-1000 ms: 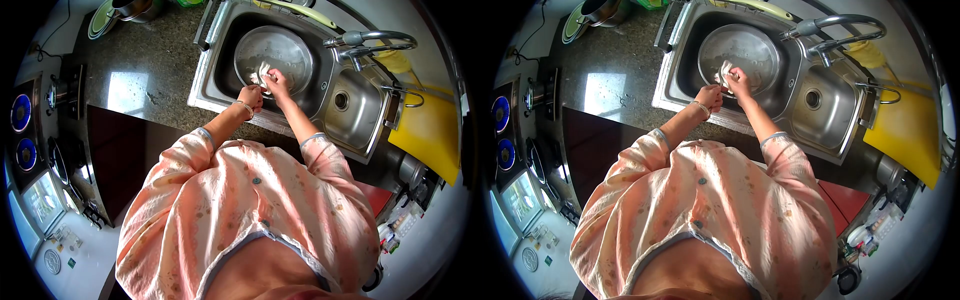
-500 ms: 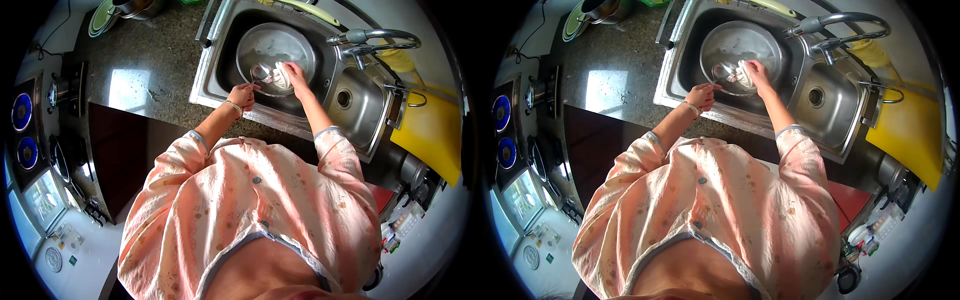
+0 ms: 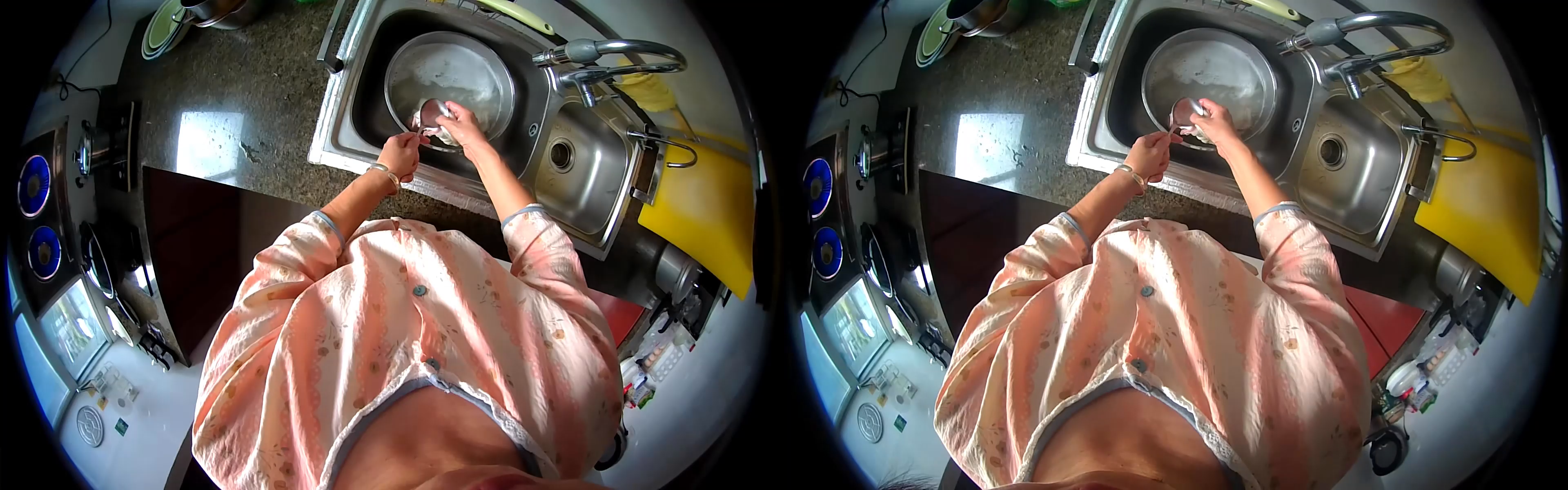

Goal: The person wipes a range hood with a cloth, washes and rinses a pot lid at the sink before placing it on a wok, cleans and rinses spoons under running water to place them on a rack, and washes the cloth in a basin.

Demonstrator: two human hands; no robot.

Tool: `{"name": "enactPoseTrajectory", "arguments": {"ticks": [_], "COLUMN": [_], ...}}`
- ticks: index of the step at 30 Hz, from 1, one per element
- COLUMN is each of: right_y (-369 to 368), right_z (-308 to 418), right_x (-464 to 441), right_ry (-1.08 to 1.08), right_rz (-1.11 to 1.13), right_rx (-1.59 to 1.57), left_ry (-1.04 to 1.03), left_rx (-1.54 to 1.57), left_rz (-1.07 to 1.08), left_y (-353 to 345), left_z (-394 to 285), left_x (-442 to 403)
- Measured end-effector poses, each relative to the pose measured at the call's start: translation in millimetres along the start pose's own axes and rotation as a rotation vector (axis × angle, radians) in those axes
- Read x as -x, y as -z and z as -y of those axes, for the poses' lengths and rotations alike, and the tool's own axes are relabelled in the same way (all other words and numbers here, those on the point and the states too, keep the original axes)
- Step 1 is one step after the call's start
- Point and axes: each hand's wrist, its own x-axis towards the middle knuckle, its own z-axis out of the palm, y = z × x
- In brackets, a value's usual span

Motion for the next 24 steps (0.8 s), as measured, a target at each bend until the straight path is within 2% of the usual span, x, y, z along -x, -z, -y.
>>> {"name": "enactPoseTrajectory", "arguments": {"ticks": [2, 4, 7, 10, 14, 24], "right_y": [-2, -5, 0, -1, 1, 2], "right_z": [1, 1, 7, 14, -15, 2], "right_x": [2, 4, 7, 12, -8, 4], "right_ry": [-0.032, -0.053, -0.08, -0.122, -0.095, -0.106], "right_rz": [0.033, -0.084, 0.02, 0.027, 0.045, 0.087], "right_rx": [-0.037, -0.194, -0.214, -0.248, -0.299, -0.292], "left_ry": [-0.002, -0.001, -0.023, -0.024, -0.006, 0.003], "left_rx": [0.003, -0.018, -0.058, -0.071, -0.034, -0.03], "left_rz": [0.006, 0.018, 0.027, 0.014, 0.013, 0.022], "left_y": [-2, -2, -1, -1, -1, 0], "left_z": [0, 0, 0, 0, 0, -1], "left_x": [1, 0, 0, 0, -2, -2]}}
